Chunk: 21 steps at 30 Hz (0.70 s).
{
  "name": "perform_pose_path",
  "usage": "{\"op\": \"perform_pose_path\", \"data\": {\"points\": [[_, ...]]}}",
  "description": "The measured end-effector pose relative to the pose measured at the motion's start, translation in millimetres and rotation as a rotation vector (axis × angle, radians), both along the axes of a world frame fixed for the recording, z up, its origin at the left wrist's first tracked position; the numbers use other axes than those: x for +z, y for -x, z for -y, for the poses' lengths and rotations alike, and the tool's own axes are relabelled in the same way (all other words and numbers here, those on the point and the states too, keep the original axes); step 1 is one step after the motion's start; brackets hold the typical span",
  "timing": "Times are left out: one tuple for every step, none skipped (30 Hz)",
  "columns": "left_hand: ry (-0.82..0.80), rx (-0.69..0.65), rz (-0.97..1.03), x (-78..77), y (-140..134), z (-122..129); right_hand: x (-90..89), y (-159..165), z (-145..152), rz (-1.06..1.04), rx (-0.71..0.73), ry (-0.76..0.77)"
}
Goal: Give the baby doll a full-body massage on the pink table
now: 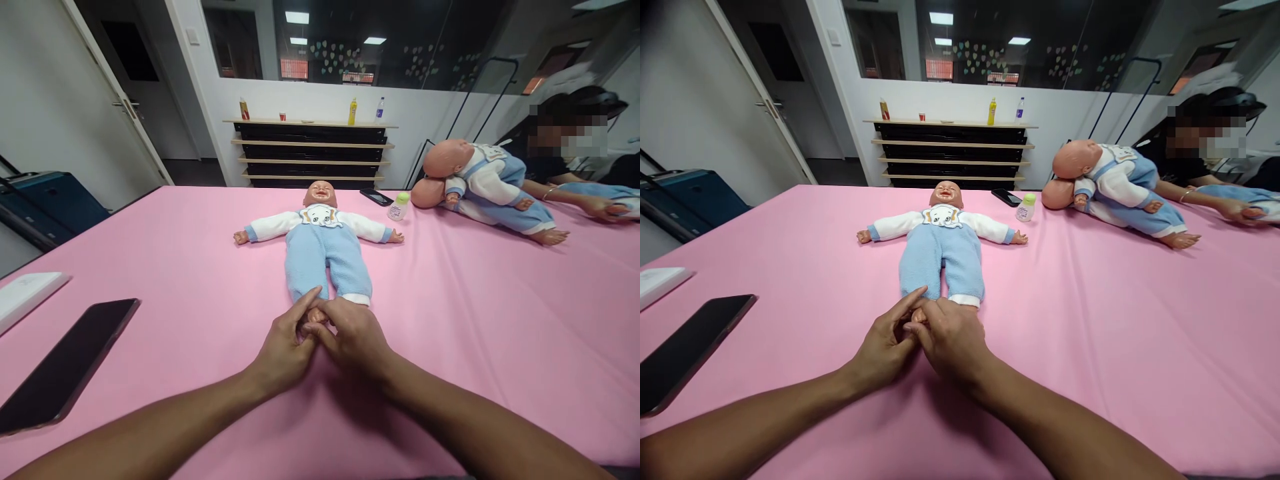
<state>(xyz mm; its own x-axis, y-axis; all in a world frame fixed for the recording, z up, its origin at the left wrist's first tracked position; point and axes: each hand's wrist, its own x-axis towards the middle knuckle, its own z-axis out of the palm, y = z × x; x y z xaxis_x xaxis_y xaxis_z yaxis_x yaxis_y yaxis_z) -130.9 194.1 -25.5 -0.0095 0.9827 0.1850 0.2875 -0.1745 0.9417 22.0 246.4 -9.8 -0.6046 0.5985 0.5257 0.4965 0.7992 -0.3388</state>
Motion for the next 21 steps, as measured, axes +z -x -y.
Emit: {"op": "perform_pose_path", "data": {"points": [[-0.004,0.007,-0.006,0.1,0.1,-0.1,-0.2,-0.2,-0.3,0.005,0.012,-0.018],[-0.005,0.014,-0.01,0.3,0.1,-0.2,-0.3,-0.6,-0.7,0.004,0.031,-0.037],[0.0,0.017,-0.012,0.5,0.1,-0.2,-0.4,-1.1,-1.1,0.001,0.051,-0.052],[0.008,0.018,-0.013,0.8,0.0,-0.1,-0.4,-1.7,-1.5,-0.002,0.068,-0.061],[0.015,0.02,-0.013,1.0,-0.1,0.0,-0.3,-2.2,-1.9,-0.005,0.08,-0.065],[0.018,0.023,-0.013,1.1,-0.3,0.0,-0.2,-2.5,-2.2,-0.008,0.084,-0.065],[0.019,0.025,-0.012,1.0,-0.5,0.1,-0.1,-2.6,-2.4,-0.011,0.085,-0.059],[0.017,0.028,-0.011,0.8,-0.7,0.1,-0.1,-2.5,-2.5,-0.013,0.083,-0.047],[0.014,0.025,-0.01,0.6,-1.0,0.1,-0.4,-2.2,-2.6,-0.014,0.079,-0.035],[0.011,0.019,-0.008,0.4,-1.2,0.0,-0.7,-1.8,-2.6,-0.016,0.07,-0.029],[0.009,0.009,-0.008,0.4,-1.3,0.0,-1.2,-1.3,-2.6,-0.016,0.06,-0.026],[0.005,0.0,-0.012,0.6,-1.4,-0.2,-1.7,-0.9,-2.5,-0.014,0.05,-0.026],[0.001,-0.005,-0.015,1.0,-1.5,-0.3,-2.0,-0.7,-2.4,-0.011,0.042,-0.03],[-0.002,-0.005,-0.018,1.6,-1.4,-0.4,-2.2,-0.7,-2.4,-0.007,0.041,-0.035],[-0.001,-0.002,-0.022,2.3,-1.4,-0.5,-2.1,-0.9,-2.4,-0.004,0.047,-0.04],[0.005,0.005,-0.027,3.0,-1.3,-0.5,-1.8,-1.4,-2.4,-0.001,0.058,-0.041],[0.015,0.011,-0.029,3.5,-1.3,-0.5,-1.3,-2.0,-2.5,0.0,0.073,-0.042],[0.026,0.016,-0.026,3.9,-1.3,-0.4,-0.7,-2.6,-2.6,-0.003,0.086,-0.042],[0.036,0.019,-0.021,4.1,-1.3,-0.3,-0.2,-3.2,-2.8,-0.008,0.098,-0.039],[0.044,0.021,-0.014,4.0,-1.3,-0.1,0.3,-3.7,-2.9,-0.014,0.107,-0.035],[0.048,0.022,-0.006,3.9,-1.3,0.1,0.7,-4.1,-3.0,-0.018,0.113,-0.03]]}}
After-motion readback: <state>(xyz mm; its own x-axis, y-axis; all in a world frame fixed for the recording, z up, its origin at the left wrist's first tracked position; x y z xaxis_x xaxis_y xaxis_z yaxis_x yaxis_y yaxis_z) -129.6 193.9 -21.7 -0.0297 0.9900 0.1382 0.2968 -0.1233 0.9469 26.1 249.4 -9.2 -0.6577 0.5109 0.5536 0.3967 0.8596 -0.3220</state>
